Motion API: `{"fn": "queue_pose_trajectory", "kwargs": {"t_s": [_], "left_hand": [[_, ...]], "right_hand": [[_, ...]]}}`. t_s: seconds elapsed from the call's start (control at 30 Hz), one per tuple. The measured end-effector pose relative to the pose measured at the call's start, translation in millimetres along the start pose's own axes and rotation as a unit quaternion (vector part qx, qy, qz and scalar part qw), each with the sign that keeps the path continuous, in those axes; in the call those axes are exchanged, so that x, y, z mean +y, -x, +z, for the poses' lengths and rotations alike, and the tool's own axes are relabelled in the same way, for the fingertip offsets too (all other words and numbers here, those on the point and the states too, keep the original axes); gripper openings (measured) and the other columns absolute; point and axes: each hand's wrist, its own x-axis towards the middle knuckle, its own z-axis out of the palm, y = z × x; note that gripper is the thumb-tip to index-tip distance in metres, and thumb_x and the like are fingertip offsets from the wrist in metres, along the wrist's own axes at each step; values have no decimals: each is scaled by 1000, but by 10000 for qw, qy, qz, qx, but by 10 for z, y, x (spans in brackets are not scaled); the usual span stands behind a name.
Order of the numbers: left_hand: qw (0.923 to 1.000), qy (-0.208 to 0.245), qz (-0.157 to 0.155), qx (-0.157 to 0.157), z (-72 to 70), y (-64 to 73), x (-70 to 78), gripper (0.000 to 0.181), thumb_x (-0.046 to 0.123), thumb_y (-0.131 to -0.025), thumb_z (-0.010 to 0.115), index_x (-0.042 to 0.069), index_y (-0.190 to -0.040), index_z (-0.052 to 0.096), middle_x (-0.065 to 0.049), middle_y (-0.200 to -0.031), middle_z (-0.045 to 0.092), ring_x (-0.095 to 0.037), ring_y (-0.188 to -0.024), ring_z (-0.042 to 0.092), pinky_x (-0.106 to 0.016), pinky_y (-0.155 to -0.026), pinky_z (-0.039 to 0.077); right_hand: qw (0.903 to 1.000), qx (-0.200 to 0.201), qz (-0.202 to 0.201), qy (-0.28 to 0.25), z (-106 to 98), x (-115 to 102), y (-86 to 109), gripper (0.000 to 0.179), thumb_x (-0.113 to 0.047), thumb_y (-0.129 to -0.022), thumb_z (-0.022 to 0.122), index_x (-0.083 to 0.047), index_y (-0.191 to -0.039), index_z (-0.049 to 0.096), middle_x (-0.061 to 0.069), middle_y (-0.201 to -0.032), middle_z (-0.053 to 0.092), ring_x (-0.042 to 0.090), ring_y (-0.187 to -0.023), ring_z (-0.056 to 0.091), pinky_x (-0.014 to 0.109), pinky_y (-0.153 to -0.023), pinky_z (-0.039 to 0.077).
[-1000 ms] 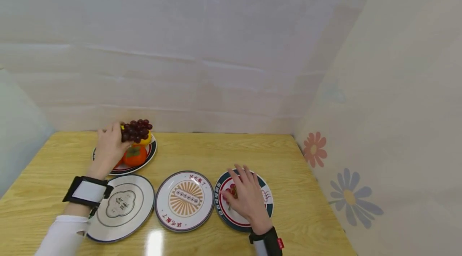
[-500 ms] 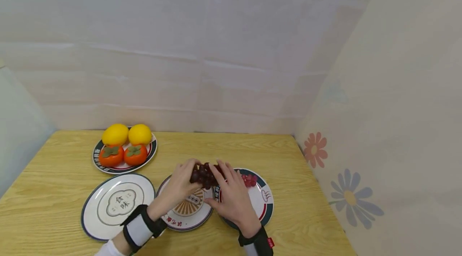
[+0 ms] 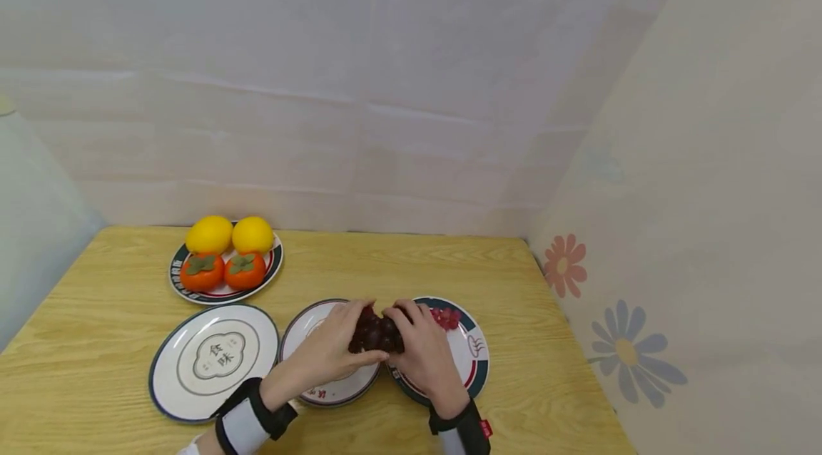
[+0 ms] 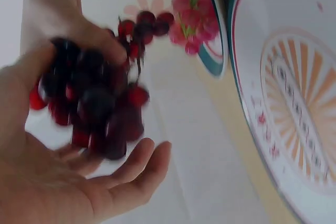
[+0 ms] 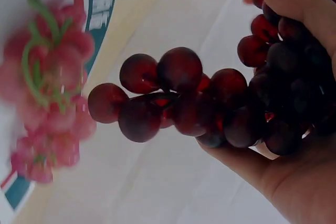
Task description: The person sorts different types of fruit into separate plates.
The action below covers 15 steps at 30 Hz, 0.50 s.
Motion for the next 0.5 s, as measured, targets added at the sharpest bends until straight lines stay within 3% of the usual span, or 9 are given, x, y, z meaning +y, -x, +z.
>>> {"fn": "queue_pose_trajectory", "kwargs": {"t_s": [0.1, 0.23, 0.37, 0.5], "left_hand": [[9992, -384, -87, 86, -126, 26, -109, 79, 60, -84, 58, 10, -143, 39, -14, -145, 44, -38, -132, 42, -58, -98, 45], [9952, -788, -461, 362, -274, 77, -333, 71, 55, -90, 54, 11, -144, 39, -15, -148, 40, -41, -137, 34, -65, -102, 37], [9890, -1109, -697, 685, -355, 153, -566, 63, 48, -93, 53, 9, -142, 42, -18, -146, 42, -43, -137, 35, -66, -102, 36], [9818, -1340, -823, 1070, -399, 222, -727, 57, 42, -95, 54, 5, -138, 47, -19, -141, 48, -44, -133, 39, -65, -101, 38]], "right_hand": [[10000, 8, 55, 77, -120, 119, 69, 60, -23, -58, 90, -17, -111, 64, 4, -112, 61, 22, -98, 60, 38, -76, 57], [9995, -236, 191, 103, -276, 316, 247, 61, -18, -54, 91, -17, -108, 64, 3, -110, 60, 20, -98, 58, 37, -75, 57], [9969, -737, 237, -132, -346, 497, 472, 57, -14, -55, 90, -16, -105, 64, 1, -108, 60, 18, -98, 58, 35, -75, 57], [9895, -1351, 329, -389, -293, 628, 637, 53, -16, -61, 87, -18, -107, 63, -1, -109, 58, 17, -97, 59, 35, -75, 57]]}}
